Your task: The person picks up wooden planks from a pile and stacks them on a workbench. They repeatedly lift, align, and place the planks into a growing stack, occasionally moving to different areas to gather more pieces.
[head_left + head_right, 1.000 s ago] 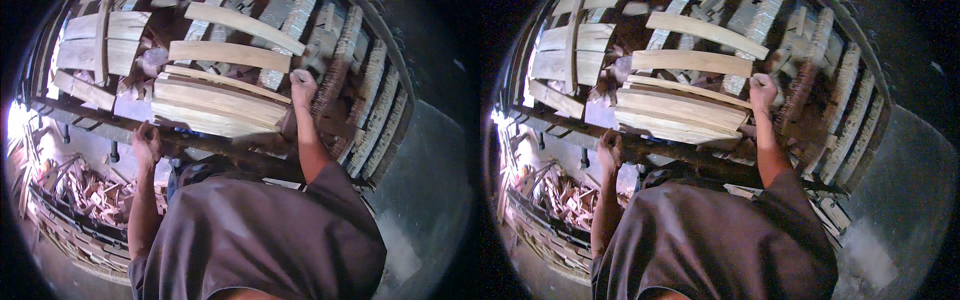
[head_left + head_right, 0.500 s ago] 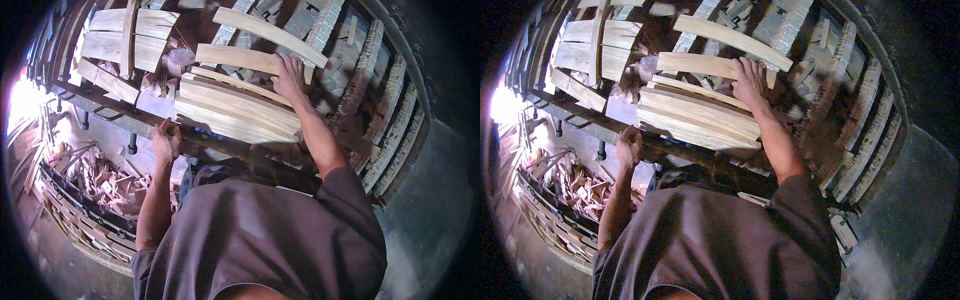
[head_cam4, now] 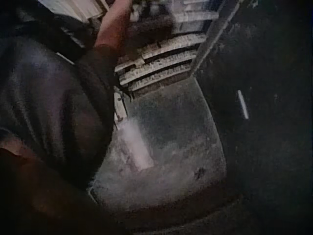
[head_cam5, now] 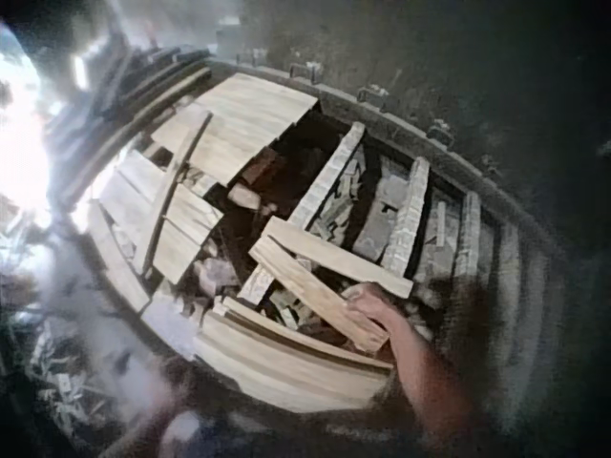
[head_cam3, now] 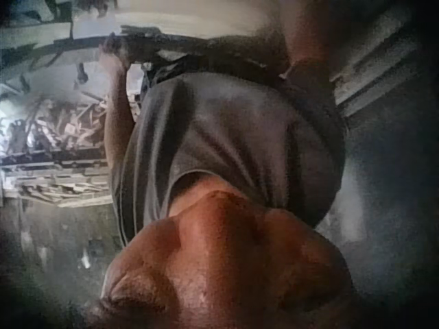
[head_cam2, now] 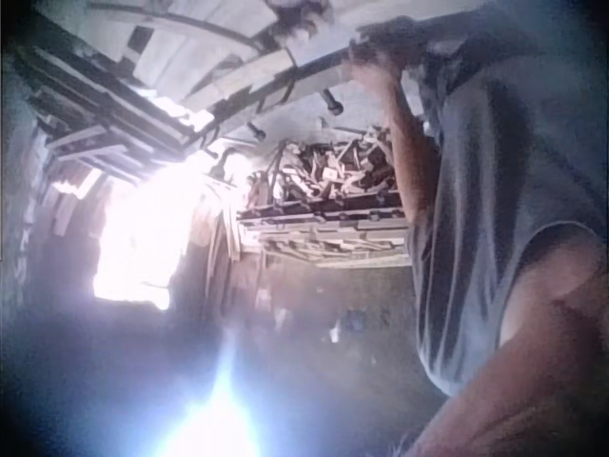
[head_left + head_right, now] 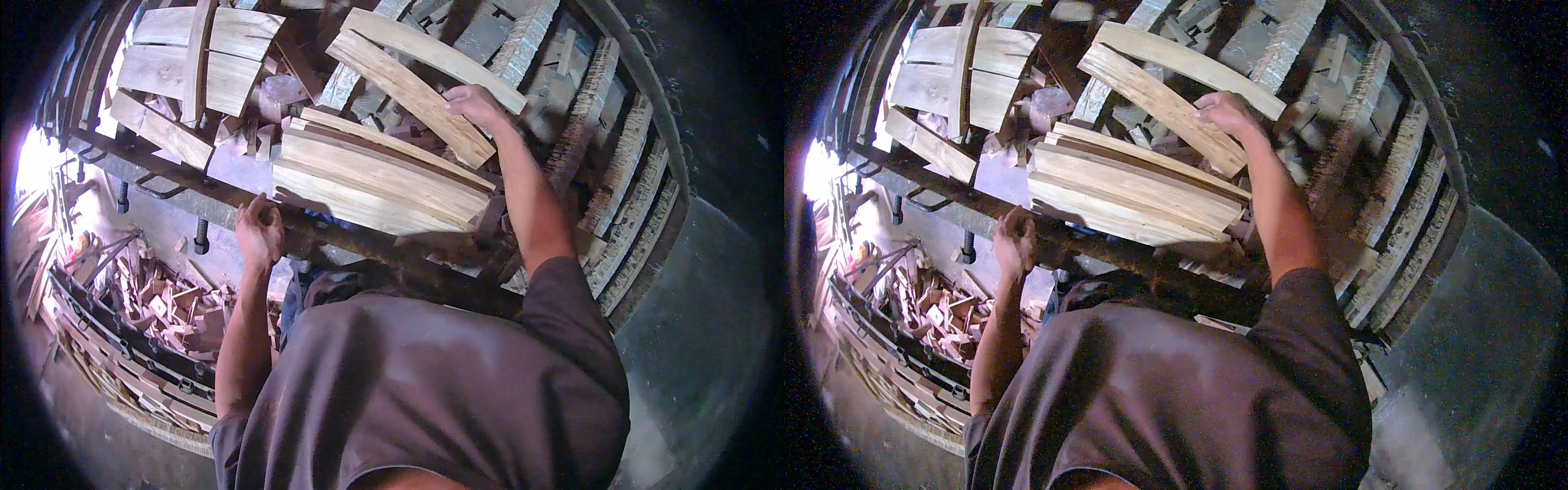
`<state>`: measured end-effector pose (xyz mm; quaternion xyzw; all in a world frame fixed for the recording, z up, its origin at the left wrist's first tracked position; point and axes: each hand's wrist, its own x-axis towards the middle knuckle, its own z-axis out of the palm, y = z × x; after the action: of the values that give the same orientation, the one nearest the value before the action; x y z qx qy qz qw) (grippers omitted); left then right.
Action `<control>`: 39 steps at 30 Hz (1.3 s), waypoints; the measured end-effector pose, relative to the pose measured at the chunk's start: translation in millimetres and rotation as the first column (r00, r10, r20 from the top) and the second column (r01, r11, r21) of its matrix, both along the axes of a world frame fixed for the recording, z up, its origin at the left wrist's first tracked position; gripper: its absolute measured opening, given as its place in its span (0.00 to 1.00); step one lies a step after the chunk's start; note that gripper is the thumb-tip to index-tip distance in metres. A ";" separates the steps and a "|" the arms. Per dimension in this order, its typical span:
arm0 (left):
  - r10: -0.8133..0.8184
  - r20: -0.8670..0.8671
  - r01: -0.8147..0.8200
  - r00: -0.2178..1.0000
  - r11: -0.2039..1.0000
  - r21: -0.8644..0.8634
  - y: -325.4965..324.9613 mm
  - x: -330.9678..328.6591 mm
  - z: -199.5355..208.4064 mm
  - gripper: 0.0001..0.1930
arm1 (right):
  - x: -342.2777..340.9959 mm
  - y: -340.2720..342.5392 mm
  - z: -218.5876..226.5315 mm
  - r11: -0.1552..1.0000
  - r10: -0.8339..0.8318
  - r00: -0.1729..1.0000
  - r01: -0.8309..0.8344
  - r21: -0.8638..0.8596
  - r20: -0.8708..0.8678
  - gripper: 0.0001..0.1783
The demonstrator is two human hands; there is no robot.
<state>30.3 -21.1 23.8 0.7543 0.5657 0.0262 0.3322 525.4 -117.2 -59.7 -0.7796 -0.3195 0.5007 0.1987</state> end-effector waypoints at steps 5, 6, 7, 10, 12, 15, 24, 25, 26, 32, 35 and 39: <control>-0.005 0.050 0.003 0.999 0.999 0.033 -1.8 -4.4 -5.3 0.20 | -5.0 -9.5 -15.2 0.992 -0.122 0.991 0.124 0.031 -0.045 0.26; 0.000 0.032 -0.001 1.000 1.000 0.024 -1.8 -2.7 -2.8 0.20 | -6.9 -9.1 -15.2 0.988 -0.143 0.987 0.147 0.053 -0.074 0.26; 0.004 0.013 -0.004 1.000 1.000 0.014 -1.2 -0.7 0.4 0.20 | -8.7 -9.9 -14.7 0.986 -0.150 0.986 0.155 0.059 -0.079 0.26; -0.035 0.032 0.033 0.999 0.998 0.057 -1.8 -8.5 -10.2 0.20 | -14.5 -13.7 -8.3 0.974 -0.197 0.976 0.206 0.094 -0.091 0.24; -0.057 0.043 0.053 0.997 0.996 0.070 -1.0 -15.2 -17.9 0.18 | -17.7 -17.8 -2.8 0.952 -0.262 0.961 0.273 0.137 -0.092 0.23; 0.002 0.145 -0.007 0.989 0.999 0.037 -1.3 -25.2 -33.0 0.10 | -22.4 -26.1 7.6 0.888 -0.387 0.879 0.437 0.144 -0.279 0.22; -0.255 0.264 0.246 0.930 0.967 0.067 14.6 -10.8 -30.8 0.17 | -0.3 -130.1 0.4 0.242 -0.741 0.360 0.931 0.274 -0.567 0.24; -0.194 0.258 0.183 0.947 0.981 0.067 6.0 -30.6 -41.2 0.20 | 0.4 -139.4 1.2 0.147 -0.765 0.274 0.955 0.257 -0.582 0.25; -0.162 0.260 0.151 0.952 0.987 0.062 3.2 -42.9 -53.3 0.22 | 0.0 -152.9 2.6 0.028 -0.785 0.168 0.971 0.237 -0.597 0.26; -0.317 0.204 0.324 0.926 0.946 0.003 21.1 -40.2 -46.2 0.21 | 41.0 -360.6 -53.7 -0.287 -0.829 -0.035 0.884 0.370 -0.557 0.16; -0.265 0.040 0.264 0.964 0.964 0.016 12.7 -16.0 -14.0 0.18 | 35.2 -434.5 -68.1 -0.182 -0.957 -0.053 0.874 0.450 -0.284 0.14; -0.002 0.188 0.028 0.982 0.990 -0.136 4.4 -31.2 -23.6 0.19 | 9.6 -449.4 -58.4 0.177 -0.973 0.095 0.893 0.414 0.211 0.19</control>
<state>-1.0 -16.7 0.2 0.7279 0.5267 0.0553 0.4355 535.1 -566.5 -118.1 -0.8684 0.1712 0.0398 0.4637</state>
